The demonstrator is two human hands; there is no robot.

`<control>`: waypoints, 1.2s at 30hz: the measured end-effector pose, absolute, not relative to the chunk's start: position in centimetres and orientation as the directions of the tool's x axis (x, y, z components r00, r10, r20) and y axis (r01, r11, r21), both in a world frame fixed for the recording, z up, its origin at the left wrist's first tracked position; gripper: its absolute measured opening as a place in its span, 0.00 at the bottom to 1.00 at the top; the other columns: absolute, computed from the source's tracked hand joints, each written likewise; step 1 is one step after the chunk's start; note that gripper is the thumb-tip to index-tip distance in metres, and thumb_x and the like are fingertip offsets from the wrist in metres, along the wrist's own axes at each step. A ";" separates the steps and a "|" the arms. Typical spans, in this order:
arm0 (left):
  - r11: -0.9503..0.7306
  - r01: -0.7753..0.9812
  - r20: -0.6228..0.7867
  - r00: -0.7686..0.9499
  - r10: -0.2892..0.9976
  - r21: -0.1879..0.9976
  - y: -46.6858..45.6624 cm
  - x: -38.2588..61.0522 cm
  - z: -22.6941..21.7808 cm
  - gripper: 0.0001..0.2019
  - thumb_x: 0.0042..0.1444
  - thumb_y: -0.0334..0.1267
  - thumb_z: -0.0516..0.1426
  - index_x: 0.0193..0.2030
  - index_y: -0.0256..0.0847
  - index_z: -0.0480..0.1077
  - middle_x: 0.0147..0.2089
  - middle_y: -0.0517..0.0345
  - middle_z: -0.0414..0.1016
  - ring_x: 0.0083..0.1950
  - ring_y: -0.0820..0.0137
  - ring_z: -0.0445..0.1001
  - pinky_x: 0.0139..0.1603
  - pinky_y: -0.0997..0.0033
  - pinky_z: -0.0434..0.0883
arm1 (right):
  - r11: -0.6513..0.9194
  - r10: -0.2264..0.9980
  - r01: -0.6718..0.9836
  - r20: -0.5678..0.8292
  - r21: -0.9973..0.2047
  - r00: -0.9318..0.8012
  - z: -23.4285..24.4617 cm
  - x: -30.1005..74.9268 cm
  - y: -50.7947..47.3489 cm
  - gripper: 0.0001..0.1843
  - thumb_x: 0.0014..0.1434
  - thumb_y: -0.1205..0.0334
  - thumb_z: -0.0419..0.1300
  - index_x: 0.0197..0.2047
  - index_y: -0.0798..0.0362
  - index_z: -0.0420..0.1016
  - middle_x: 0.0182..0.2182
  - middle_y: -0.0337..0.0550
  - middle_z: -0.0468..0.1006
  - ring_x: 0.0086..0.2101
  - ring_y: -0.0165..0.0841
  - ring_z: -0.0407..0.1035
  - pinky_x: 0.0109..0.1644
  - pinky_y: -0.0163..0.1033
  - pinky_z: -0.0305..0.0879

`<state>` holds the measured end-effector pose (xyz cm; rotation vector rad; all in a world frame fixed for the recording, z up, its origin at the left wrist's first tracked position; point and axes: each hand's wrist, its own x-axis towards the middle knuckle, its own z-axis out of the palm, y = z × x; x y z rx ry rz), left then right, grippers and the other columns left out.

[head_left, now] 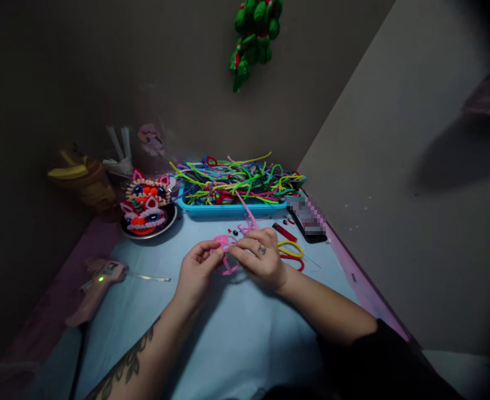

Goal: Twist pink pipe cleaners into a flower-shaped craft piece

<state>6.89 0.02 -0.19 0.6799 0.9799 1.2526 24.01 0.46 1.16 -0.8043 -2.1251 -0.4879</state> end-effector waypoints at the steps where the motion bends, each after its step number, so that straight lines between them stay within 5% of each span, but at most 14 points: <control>1: 0.223 -0.469 -0.239 0.026 0.971 0.855 0.0 6.9 -0.3 0.20 0.34 0.44 0.74 0.33 0.38 0.76 0.22 0.65 0.73 0.23 0.77 0.68 0.27 0.77 0.67 | 0.718 0.382 0.693 0.793 0.069 -0.475 1.1 24.0 0.4 0.10 0.63 0.68 0.58 0.45 0.47 0.78 0.33 0.39 0.81 0.40 0.35 0.68 0.48 0.45 0.57; 11: 0.037 -0.255 -0.058 -0.078 0.995 0.966 -0.2 6.8 0.2 0.12 0.38 0.39 0.71 0.29 0.39 0.77 0.28 0.59 0.78 0.30 0.71 0.74 0.34 0.72 0.71 | 0.691 0.517 0.721 0.730 -0.047 -0.447 1.0 23.6 0.8 0.07 0.64 0.67 0.57 0.41 0.51 0.76 0.34 0.43 0.79 0.41 0.38 0.65 0.48 0.46 0.55; 20: -0.129 -0.036 0.128 -0.032 0.991 0.991 -0.4 6.4 -0.6 0.05 0.45 0.38 0.68 0.29 0.41 0.79 0.26 0.59 0.77 0.27 0.72 0.69 0.30 0.73 0.67 | 0.692 0.610 0.714 0.618 -0.110 -0.496 1.1 23.6 1.2 0.04 0.61 0.67 0.54 0.36 0.52 0.70 0.34 0.46 0.73 0.42 0.41 0.60 0.47 0.46 0.53; 28: -0.090 -0.129 0.093 0.017 0.995 0.988 -0.3 6.3 -0.1 0.15 0.51 0.44 0.66 0.45 0.42 0.79 0.46 0.50 0.82 0.43 0.65 0.79 0.43 0.69 0.74 | 0.700 0.599 0.702 0.643 -0.132 -0.477 1.1 23.8 1.4 0.04 0.62 0.67 0.54 0.37 0.51 0.70 0.36 0.46 0.74 0.43 0.40 0.61 0.49 0.47 0.54; 36: -0.049 -0.129 0.047 -0.021 0.999 0.990 -0.6 6.4 0.1 0.15 0.43 0.45 0.70 0.36 0.40 0.80 0.37 0.51 0.83 0.38 0.63 0.79 0.40 0.67 0.75 | 0.644 0.654 0.742 0.638 -0.188 -0.406 0.7 23.3 1.1 0.07 0.64 0.66 0.51 0.37 0.52 0.69 0.37 0.49 0.73 0.43 0.43 0.60 0.49 0.48 0.57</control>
